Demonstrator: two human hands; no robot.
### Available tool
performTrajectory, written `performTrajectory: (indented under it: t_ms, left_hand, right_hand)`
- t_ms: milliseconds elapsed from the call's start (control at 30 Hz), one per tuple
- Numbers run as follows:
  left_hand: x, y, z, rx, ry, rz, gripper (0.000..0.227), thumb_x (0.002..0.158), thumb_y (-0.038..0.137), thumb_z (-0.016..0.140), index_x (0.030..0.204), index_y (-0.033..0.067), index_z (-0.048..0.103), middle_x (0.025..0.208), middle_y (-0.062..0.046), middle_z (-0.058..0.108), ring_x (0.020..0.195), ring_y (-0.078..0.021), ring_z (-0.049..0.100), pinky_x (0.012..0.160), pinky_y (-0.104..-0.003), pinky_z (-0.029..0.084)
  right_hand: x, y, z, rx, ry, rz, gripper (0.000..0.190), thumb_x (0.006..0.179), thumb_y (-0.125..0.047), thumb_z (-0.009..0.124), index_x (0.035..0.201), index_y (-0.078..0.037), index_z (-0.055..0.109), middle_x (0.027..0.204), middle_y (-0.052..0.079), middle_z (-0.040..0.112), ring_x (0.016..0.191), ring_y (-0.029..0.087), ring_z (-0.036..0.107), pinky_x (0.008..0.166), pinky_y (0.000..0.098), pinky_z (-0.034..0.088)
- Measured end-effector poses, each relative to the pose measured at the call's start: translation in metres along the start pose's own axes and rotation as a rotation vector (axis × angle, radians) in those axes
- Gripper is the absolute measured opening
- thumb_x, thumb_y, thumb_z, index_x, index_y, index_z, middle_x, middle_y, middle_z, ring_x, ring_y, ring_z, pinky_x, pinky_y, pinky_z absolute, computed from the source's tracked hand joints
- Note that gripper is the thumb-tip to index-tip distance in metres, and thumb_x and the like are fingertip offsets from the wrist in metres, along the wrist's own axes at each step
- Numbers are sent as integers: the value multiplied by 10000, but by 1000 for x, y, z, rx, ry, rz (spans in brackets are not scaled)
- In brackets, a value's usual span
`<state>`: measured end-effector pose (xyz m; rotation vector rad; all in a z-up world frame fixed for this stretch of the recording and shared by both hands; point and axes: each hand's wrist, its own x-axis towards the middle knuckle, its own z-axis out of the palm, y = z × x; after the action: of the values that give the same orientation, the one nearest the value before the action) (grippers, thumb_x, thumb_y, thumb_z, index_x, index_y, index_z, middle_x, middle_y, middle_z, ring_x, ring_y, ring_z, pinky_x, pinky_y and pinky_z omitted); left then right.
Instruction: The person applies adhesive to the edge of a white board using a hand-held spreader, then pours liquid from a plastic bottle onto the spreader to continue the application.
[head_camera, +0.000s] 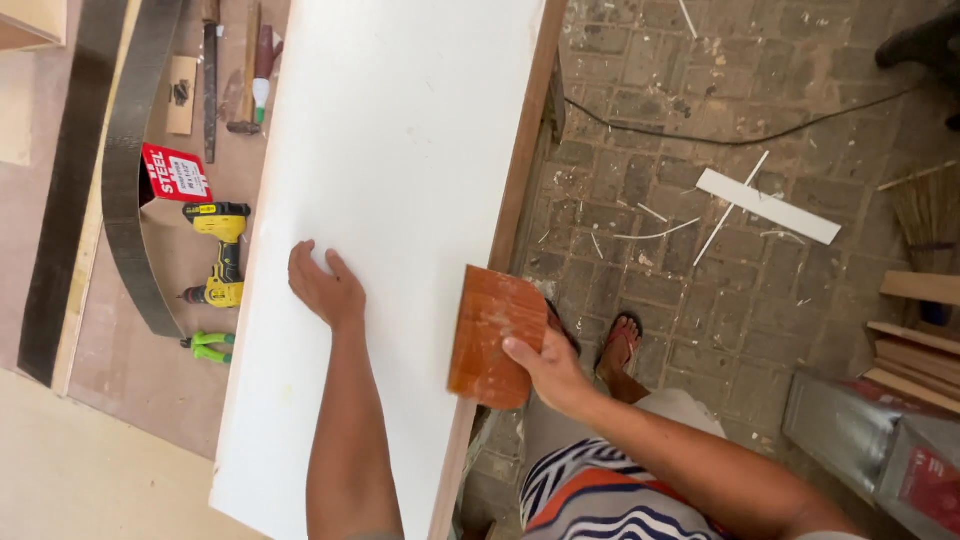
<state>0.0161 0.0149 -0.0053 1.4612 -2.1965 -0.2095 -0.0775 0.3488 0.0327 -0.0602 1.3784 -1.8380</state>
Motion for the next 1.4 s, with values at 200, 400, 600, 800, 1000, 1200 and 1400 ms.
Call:
performTrajectory:
  t_ms: [200, 400, 600, 800, 1000, 1200, 1400]
  left_hand:
    - [-86, 49, -43, -435, 215, -77, 352, 1068, 196, 571, 1394, 79, 512, 1399, -131, 548, 1370, -308, 489, 1205, -460, 343]
    - [-320, 34, -51, -654, -303, -147, 314, 959, 98, 426, 828, 70, 710, 874, -142, 735, 873, -298, 685, 823, -444, 532]
    - [-418, -4, -172, -657, -945, -176, 250, 952, 143, 427, 1107, 198, 615, 995, -22, 710, 875, -184, 710, 812, -351, 528]
    - [-506, -159, -255, -442, 256, -719, 138, 905, 182, 675, 1038, 150, 659, 976, -26, 671, 871, -165, 631, 742, -319, 552]
    - [-465, -309, -375, -340, 815, -876, 978, 825, 244, 844, 1518, 31, 187, 1492, -172, 287, 1346, -329, 366, 1100, -508, 352]
    - [-408, -413, -392, -414, 723, -865, 1143, 632, 348, 964, 1453, 36, 233, 1470, -216, 356, 1336, -337, 417, 1067, -460, 402]
    - [-412, -435, -395, -298, 906, -845, 1011, 601, 341, 1046, 1350, -26, 475, 1313, -185, 658, 1144, -279, 687, 938, -383, 588]
  right_hand:
    - [12, -79, -71, -185, 497, -51, 269, 864, -309, 841, 965, -101, 704, 831, 61, 692, 781, 137, 624, 791, 353, 495]
    - [30, -41, -189, -150, 606, -318, 191, 975, -243, 743, 1125, -148, 674, 1040, -32, 682, 918, 49, 633, 839, 248, 530]
    - [-22, 27, -207, -368, 702, -158, 276, 935, -243, 705, 1122, -45, 662, 1059, 3, 675, 902, 81, 626, 684, 310, 495]
    - [-78, 54, -138, -240, 535, -110, 320, 927, -247, 755, 1206, -146, 637, 1186, -62, 734, 1007, 24, 711, 781, 271, 602]
    - [-132, 55, -147, -1158, 390, -222, 552, 855, -314, 776, 1378, -167, 679, 1071, 82, 680, 848, 296, 676, 678, 384, 512]
    - [-195, 32, -93, -400, 403, -160, 391, 1005, -329, 695, 1361, -176, 643, 1232, -63, 662, 1125, 95, 667, 861, 328, 590]
    - [-222, 26, -113, -278, 347, -191, 445, 961, -243, 651, 1394, -154, 594, 1286, -42, 638, 1155, 138, 632, 939, 363, 550]
